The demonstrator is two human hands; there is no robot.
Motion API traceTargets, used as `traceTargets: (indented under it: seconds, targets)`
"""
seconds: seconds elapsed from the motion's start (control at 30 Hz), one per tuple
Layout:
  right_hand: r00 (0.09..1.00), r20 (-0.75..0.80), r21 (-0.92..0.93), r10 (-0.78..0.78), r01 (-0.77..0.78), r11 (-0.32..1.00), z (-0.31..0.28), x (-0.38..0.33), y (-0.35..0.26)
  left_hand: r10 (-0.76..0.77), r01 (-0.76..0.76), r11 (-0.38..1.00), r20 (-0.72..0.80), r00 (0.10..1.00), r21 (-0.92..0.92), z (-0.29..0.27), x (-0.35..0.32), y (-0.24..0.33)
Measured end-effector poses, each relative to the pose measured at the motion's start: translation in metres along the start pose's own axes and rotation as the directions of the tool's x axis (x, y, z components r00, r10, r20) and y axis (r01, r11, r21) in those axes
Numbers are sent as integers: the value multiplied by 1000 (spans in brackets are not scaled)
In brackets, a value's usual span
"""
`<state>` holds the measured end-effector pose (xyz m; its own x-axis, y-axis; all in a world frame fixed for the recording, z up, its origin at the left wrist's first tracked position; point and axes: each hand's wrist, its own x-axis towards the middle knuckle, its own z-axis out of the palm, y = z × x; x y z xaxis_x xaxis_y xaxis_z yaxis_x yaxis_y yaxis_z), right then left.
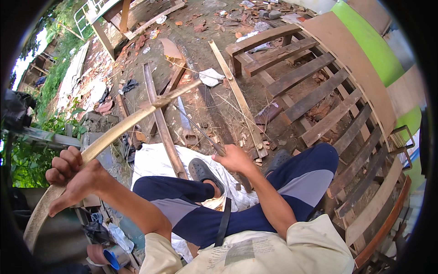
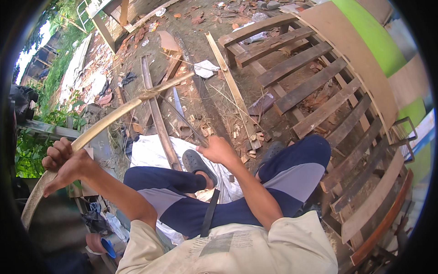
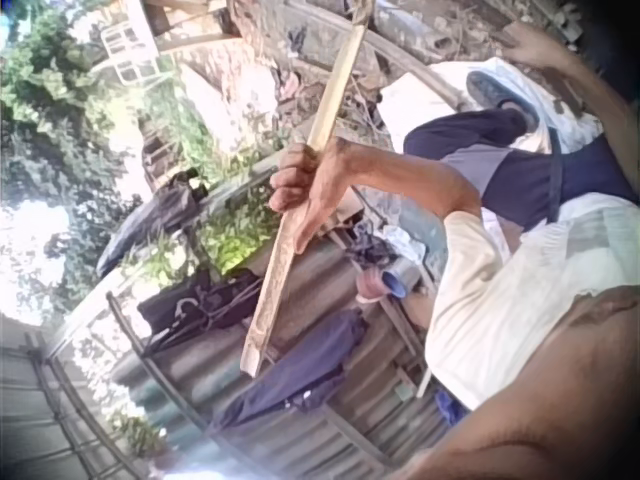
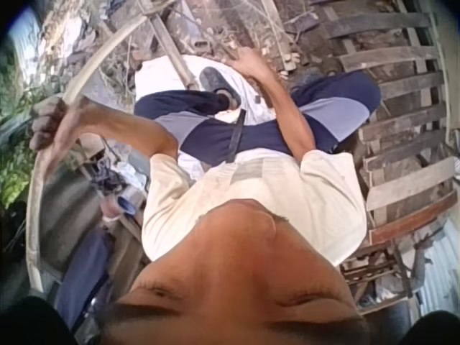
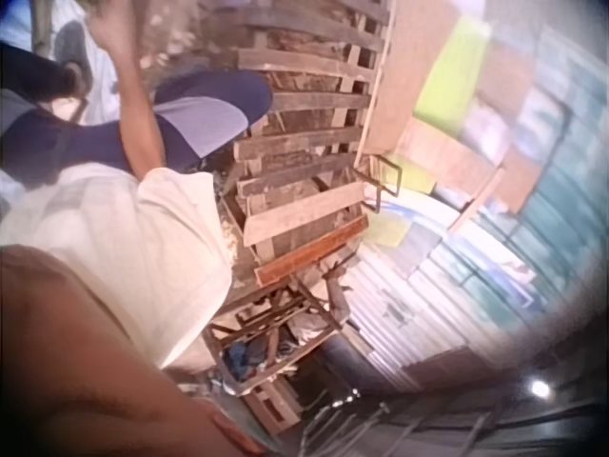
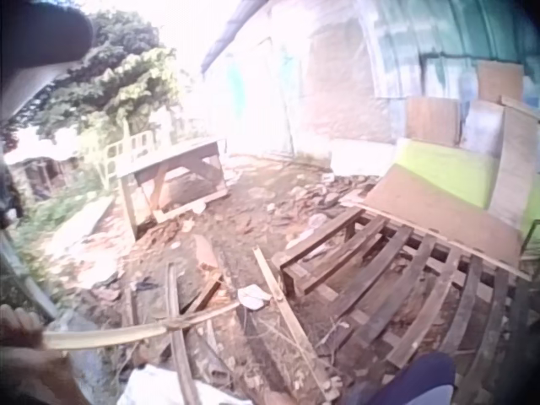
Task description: The person sits on the ground and uses a metal file to sharpen a long, thin wooden stick. They hold the stick in their left hand and repeatedly rub the file along its length with their right hand.
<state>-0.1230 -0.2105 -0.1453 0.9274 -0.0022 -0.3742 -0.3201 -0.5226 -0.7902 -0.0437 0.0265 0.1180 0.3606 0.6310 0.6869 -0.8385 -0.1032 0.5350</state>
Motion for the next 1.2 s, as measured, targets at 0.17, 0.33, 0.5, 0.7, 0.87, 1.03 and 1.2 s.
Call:
traceTargets:
  seconds: [0.17,0.33,0.5,0.7,0.87,1.03,1.2]
  targets:
    - [986,158,-201,44,-11,979,-55,-25,23,-149,149,988,-5,989,49,-6,8,30]
    - [971,200,-248,132,-80,965,-80,-32,49,-271,271,963,-10,962,-5,4,-2,38]
    - [961,158,-211,228,-192,958,-104,-46,41,-257,256,966,-37,966,-31,0,0,36]
    - [930,25,-249,367,-350,903,-107,-43,47,-213,212,977,-41,976,-9,3,11,46]
    - [908,-65,-230,413,-416,880,-97,-30,65,-223,223,975,-46,974,-16,6,10,49]
    - [922,-225,-251,314,-367,896,-78,-17,83,-257,256,965,-5,967,-55,5,1,37]
    - [956,-112,-40,273,-279,959,-83,-28,42,-296,299,953,51,954,-42,11,-15,26]
